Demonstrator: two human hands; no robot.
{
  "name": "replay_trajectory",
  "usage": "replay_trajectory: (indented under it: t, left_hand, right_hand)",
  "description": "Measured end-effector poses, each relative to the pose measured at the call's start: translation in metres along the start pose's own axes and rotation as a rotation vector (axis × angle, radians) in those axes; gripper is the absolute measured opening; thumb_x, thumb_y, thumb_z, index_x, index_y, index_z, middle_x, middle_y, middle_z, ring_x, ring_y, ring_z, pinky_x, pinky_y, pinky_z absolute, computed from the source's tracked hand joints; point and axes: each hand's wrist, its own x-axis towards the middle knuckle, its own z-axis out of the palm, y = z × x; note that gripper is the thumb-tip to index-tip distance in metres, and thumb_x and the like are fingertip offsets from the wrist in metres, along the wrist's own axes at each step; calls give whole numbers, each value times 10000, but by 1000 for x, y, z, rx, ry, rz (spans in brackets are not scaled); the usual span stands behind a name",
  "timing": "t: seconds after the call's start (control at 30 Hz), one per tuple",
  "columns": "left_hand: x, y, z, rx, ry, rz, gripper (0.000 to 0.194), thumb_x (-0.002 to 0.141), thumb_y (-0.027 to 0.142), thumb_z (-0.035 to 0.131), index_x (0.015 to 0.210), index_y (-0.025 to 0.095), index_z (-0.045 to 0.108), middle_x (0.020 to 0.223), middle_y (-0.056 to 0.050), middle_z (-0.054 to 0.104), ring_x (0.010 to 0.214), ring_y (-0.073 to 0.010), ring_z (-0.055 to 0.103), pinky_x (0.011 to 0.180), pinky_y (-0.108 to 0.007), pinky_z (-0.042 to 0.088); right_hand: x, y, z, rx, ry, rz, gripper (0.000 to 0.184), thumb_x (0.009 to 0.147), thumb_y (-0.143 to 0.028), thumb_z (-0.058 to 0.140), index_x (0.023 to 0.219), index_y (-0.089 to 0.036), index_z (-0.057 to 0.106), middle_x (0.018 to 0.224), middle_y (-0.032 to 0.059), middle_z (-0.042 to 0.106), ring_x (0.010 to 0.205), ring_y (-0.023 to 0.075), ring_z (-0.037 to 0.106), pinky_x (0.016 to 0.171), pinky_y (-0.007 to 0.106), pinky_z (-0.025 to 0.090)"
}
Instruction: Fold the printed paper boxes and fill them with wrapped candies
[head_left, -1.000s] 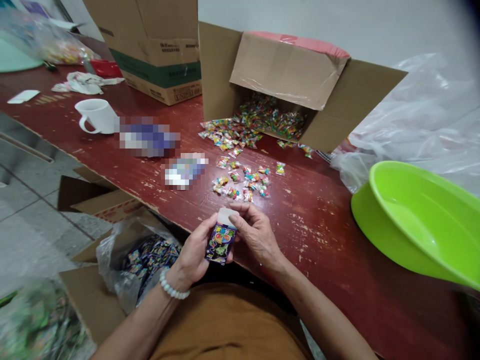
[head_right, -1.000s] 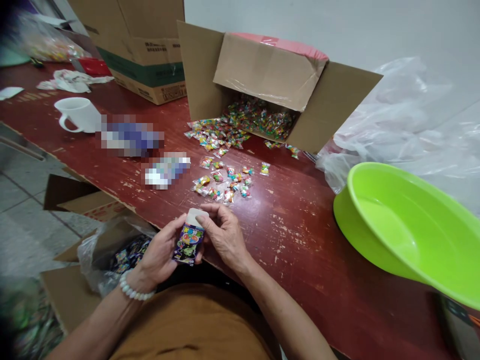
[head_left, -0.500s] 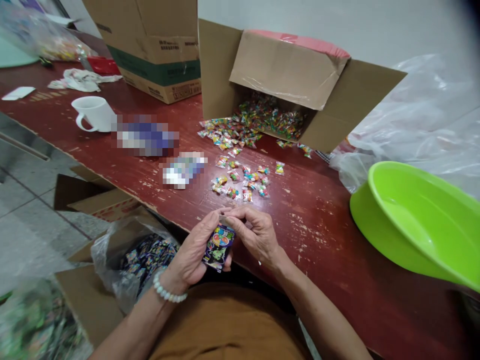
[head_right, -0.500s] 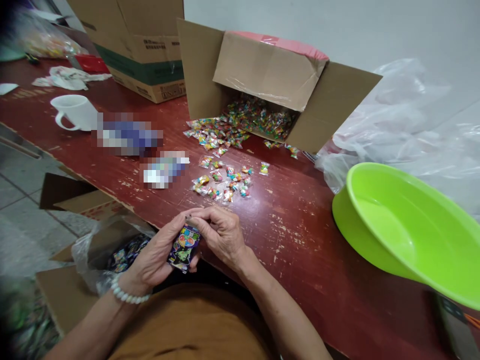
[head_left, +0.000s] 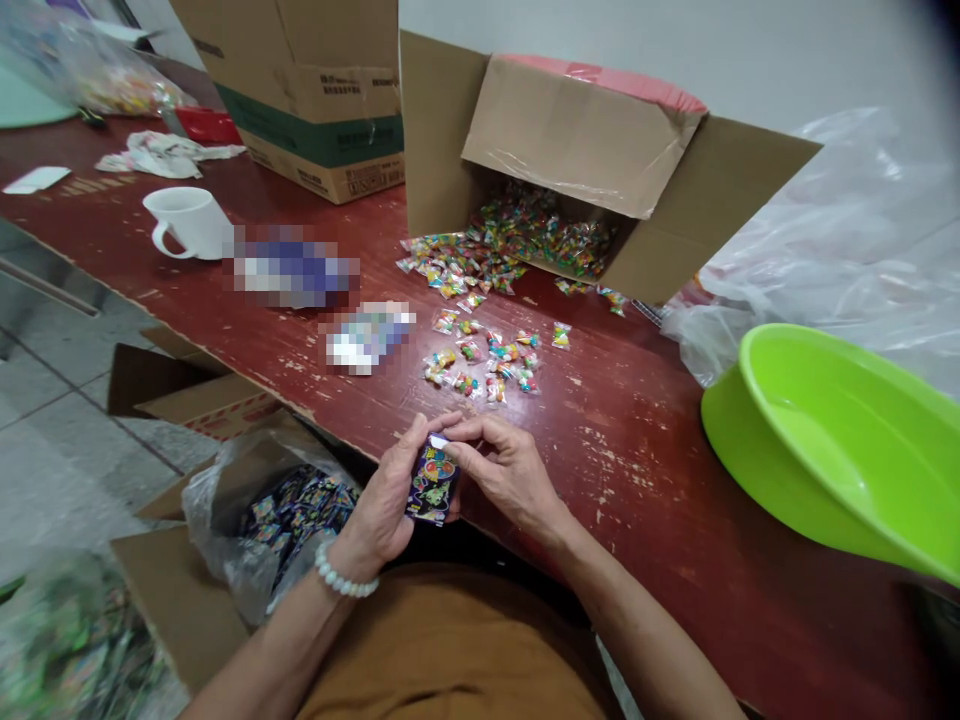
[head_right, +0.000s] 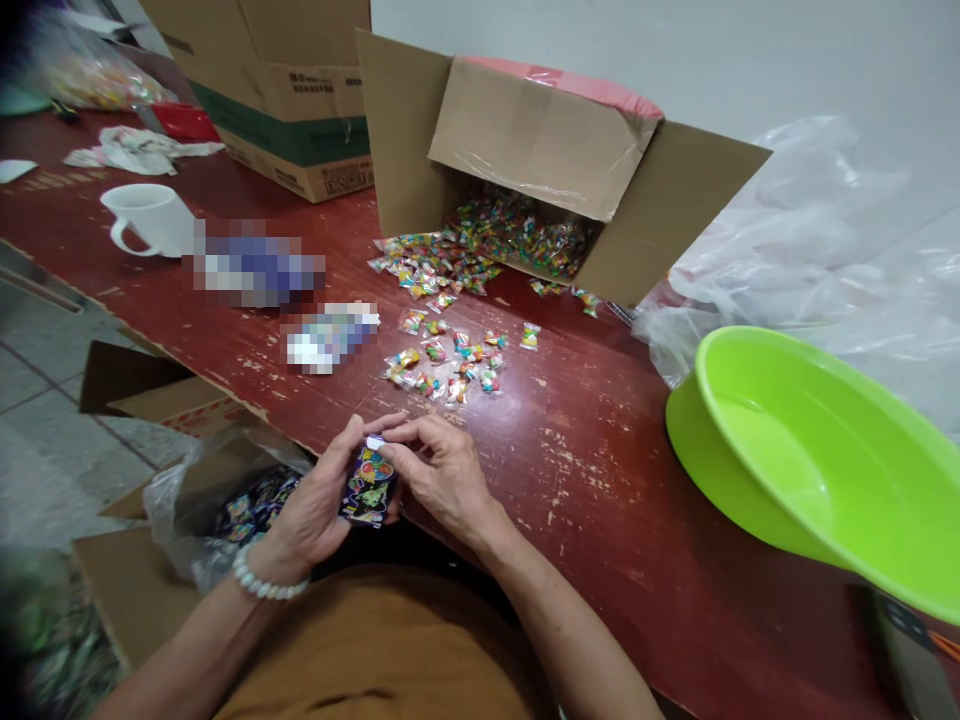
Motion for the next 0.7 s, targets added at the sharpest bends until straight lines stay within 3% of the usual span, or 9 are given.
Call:
replay_trajectory:
  t: [0.17,0.27,0.47,0.6,0.7]
  left_hand:
    - [2,-4,-2,96,1,52,640,847,641,592,1283,177,663,757,-52,728,460,-138,605,409,-236,492]
    - [3,-2,-4,87,2,36,607,845,619,610,1251,173,683,784,-64,739,456,-141,604,393,-244,492]
    - [7,3,-4,-82,17,-13,313,820,343,681,1057,153,759,858,-51,759,533,-129,634,520,-250,532]
    - [10,-6,-1,-54,96,172,229,812,320,667,922,148,769,995,-61,760,975,-203,682,901,-280,514]
    - [10,-14,-2,57,89,359,295,839,420,664,961,165,747,1056,-63,742,1093,-231,628,1007,-327,448]
  right_hand:
    - [9,2,0,313,-86,213,177,803,-350,747,770,-187,683,844,33,741,709,165,665,692,314,539]
    - [11,-3,-2,352,-101,185,200,809,-364,749,743,-193,669,921,49,758,784,189,696,751,349,555]
    - [-8,-3,-1,-135,-103,-196,144,919,-317,627,1026,-246,692,1108,87,706,1100,247,630,978,441,478]
    - [-23,7,9,-476,-97,-355,611,813,-422,735,1339,-219,502,1306,166,584,1208,327,539,988,504,449]
    - [-27,8,14,-728,-98,-415,880,766,-474,753,1482,-195,325,1424,207,485,1264,390,471,993,559,410]
